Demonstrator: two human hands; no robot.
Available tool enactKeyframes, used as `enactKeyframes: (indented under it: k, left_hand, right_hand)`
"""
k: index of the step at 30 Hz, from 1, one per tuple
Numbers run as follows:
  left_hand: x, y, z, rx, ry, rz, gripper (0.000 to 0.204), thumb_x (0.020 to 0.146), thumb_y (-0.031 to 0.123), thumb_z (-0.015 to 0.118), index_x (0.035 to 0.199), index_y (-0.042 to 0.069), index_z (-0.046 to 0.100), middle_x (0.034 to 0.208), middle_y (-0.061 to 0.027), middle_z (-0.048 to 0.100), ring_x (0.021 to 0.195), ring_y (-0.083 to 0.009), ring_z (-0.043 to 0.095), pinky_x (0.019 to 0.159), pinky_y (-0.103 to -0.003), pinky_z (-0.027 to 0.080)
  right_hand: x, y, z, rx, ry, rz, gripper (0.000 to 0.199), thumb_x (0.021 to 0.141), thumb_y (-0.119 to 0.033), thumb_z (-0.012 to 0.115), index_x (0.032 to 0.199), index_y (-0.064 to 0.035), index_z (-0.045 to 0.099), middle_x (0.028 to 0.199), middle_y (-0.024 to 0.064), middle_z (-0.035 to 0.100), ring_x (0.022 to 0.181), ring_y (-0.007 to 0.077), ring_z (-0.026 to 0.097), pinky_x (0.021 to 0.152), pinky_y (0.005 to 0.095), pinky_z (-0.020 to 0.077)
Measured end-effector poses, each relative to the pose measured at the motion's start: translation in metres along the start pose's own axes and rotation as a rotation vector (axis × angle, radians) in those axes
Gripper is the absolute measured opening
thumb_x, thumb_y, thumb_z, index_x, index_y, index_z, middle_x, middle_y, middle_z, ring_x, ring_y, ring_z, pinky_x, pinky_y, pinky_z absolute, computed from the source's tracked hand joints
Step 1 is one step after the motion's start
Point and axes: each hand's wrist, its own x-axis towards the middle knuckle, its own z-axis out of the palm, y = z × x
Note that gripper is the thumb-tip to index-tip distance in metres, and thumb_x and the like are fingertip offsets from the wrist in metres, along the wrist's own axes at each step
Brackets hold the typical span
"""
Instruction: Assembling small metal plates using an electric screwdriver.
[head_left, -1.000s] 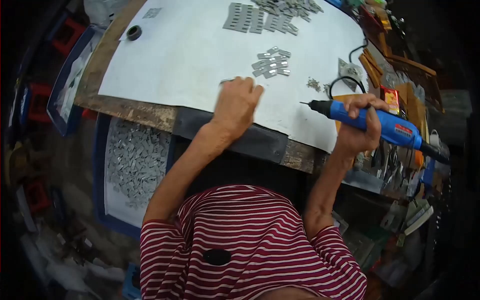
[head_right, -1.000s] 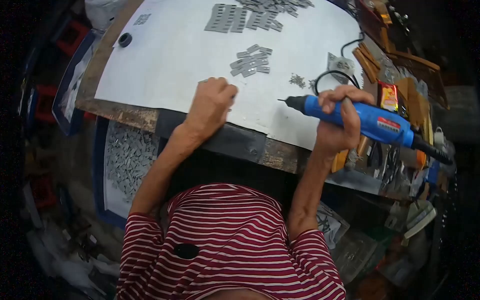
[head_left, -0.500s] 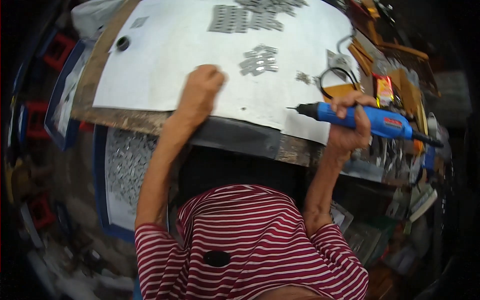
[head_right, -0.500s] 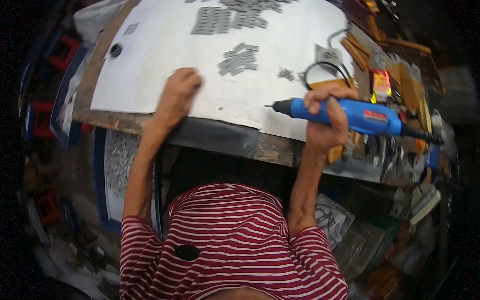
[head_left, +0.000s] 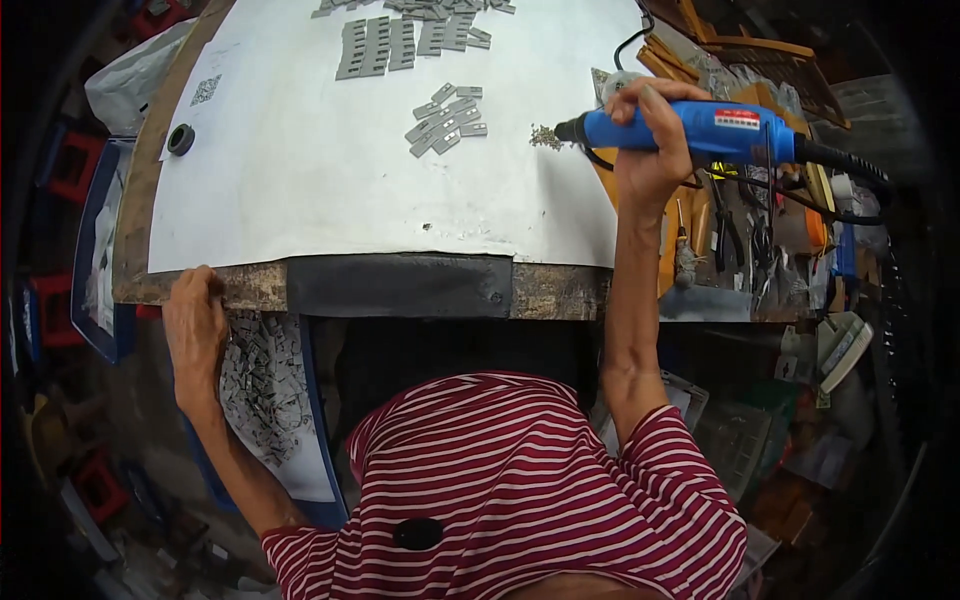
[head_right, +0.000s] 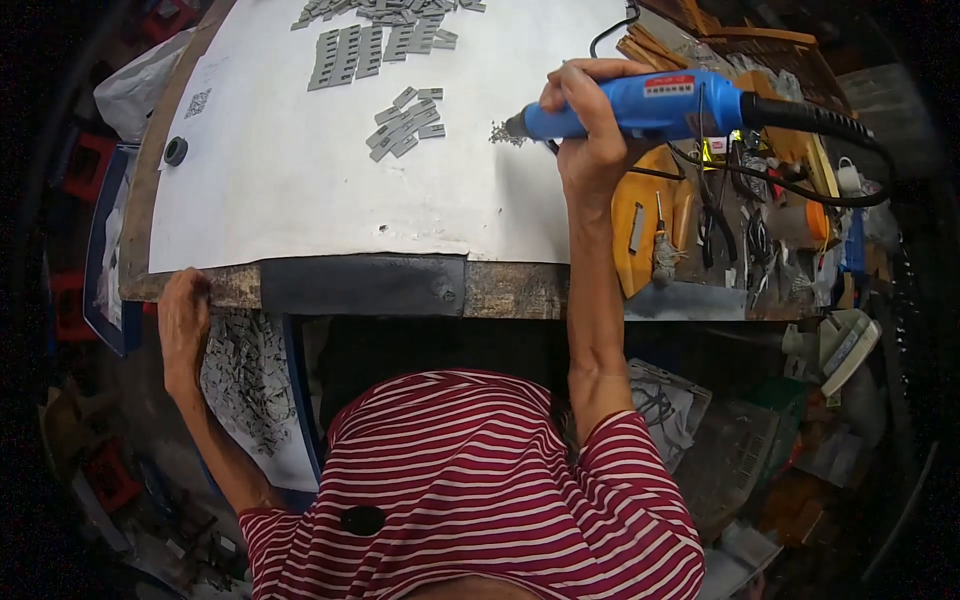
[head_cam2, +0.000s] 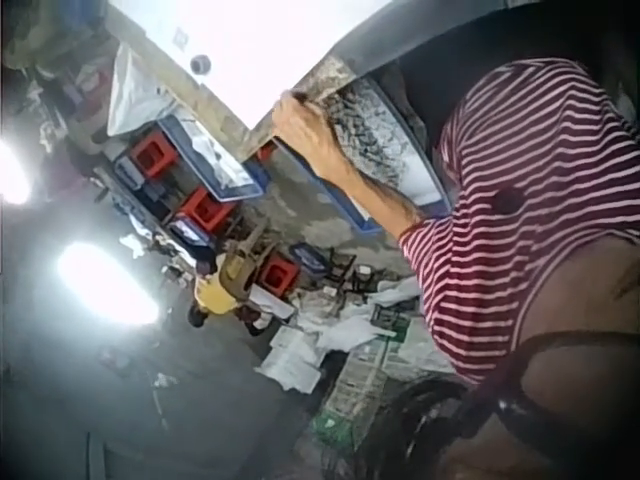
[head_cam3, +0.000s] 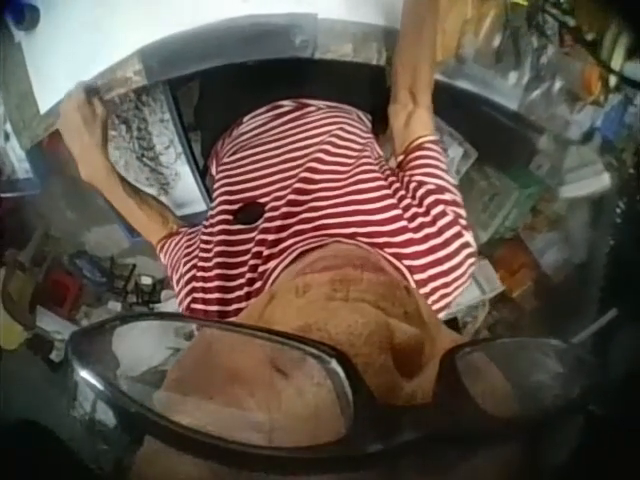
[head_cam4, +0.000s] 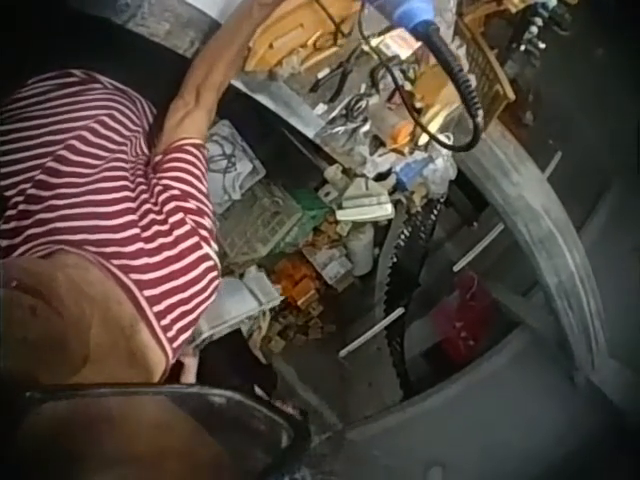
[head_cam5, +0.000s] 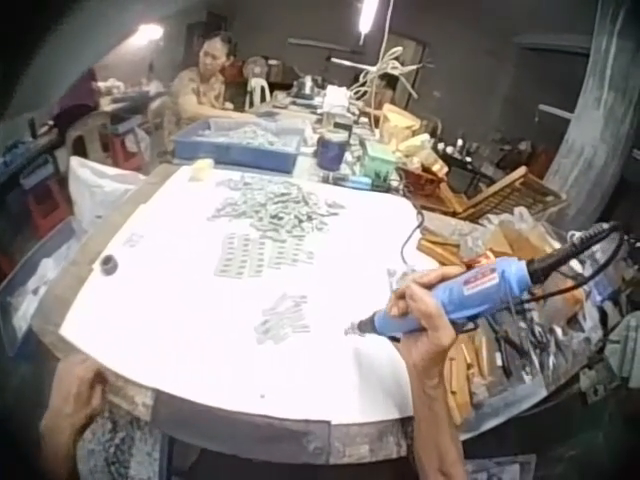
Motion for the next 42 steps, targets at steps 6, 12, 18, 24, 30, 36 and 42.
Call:
enactKeyframes:
  k: [6, 12, 18, 24, 30, 36, 42]
  left_hand:
    - [0.024, 0.061, -0.005, -0.054, 0.101, 0.031, 0.015, 0.072, -0.001, 0.056, 0.087, 0.0, 0.053, 0.078, -0.0151, 0.056, 0.075, -0.0322, 0.054, 0.067, -0.039, 0.041]
    - [0.064, 0.119, 0.019, -0.341, 0.158, 0.224, 0.016, 0.071, -0.001, 0.056, 0.086, 0.003, 0.054, 0.078, -0.012, 0.058, 0.075, -0.0277, 0.055, 0.066, -0.036, 0.04]
    - [0.086, 0.148, 0.039, -0.497, 0.173, 0.257, 0.012, 0.073, 0.001, 0.056, 0.085, 0.003, 0.055, 0.075, -0.0118, 0.058, 0.072, -0.0279, 0.055, 0.065, -0.037, 0.041]
    - [0.103, 0.176, 0.058, -0.851, 0.083, 0.184, 0.011, 0.074, 0.003, 0.052, 0.082, 0.0, 0.058, 0.077, -0.0164, 0.061, 0.072, -0.0318, 0.059, 0.066, -0.037, 0.046]
    - [0.112, 0.189, 0.077, -0.872, 0.04, 0.185, 0.014, 0.077, 0.003, 0.054, 0.089, -0.002, 0.059, 0.079, -0.0112, 0.062, 0.066, -0.0165, 0.057, 0.062, -0.027, 0.045]
    - [0.111, 0.194, 0.087, -0.952, 0.05, 0.174, 0.012, 0.077, 0.003, 0.054, 0.088, -0.002, 0.059, 0.079, -0.0105, 0.062, 0.066, -0.0157, 0.057, 0.061, -0.027, 0.045]
    - [0.11, 0.193, 0.087, -0.977, 0.029, 0.171, 0.012, 0.077, 0.003, 0.055, 0.088, -0.001, 0.058, 0.079, -0.0104, 0.062, 0.067, -0.0151, 0.057, 0.062, -0.026, 0.045]
  right_hand:
    - [0.009, 0.017, 0.002, -0.063, -0.066, -0.059, 0.018, 0.065, 0.002, 0.058, 0.082, -0.0008, 0.051, 0.057, 0.0069, 0.055, 0.05, 0.0163, 0.056, 0.06, 0.032, 0.0493]
    - [0.004, 0.025, 0.001, -0.091, -0.062, -0.068, 0.02, 0.064, 0.002, 0.059, 0.082, -0.0007, 0.052, 0.059, 0.0068, 0.056, 0.05, 0.0155, 0.056, 0.056, 0.0312, 0.0496]
    - [0.005, 0.03, 0.002, -0.159, -0.093, -0.086, 0.02, 0.064, 0.002, 0.06, 0.083, -0.0008, 0.052, 0.061, 0.0067, 0.056, 0.05, 0.015, 0.056, 0.057, 0.0305, 0.0501]
    - [0.008, 0.024, 0.0, -0.088, 0.005, -0.079, 0.02, 0.065, 0.002, 0.06, 0.083, 0.0007, 0.051, 0.059, 0.0074, 0.056, 0.049, 0.0156, 0.055, 0.059, 0.0323, 0.0505]
    - [0.007, 0.028, 0.0, -0.173, -0.032, -0.105, 0.013, 0.07, 0.0, 0.056, 0.079, -0.0028, 0.047, 0.067, 0.0141, 0.056, 0.053, 0.0172, 0.052, 0.058, 0.0343, 0.0457]
    - [0.01, 0.035, -0.009, -0.178, -0.037, -0.101, 0.013, 0.068, 0.001, 0.056, 0.078, -0.002, 0.047, 0.064, 0.0134, 0.055, 0.052, 0.0172, 0.052, 0.058, 0.0332, 0.0461]
    - [0.009, 0.029, -0.006, -0.078, -0.012, -0.053, 0.014, 0.066, 0.001, 0.058, 0.078, 0.0013, 0.051, 0.059, 0.0096, 0.055, 0.048, 0.0161, 0.054, 0.055, 0.0329, 0.0492]
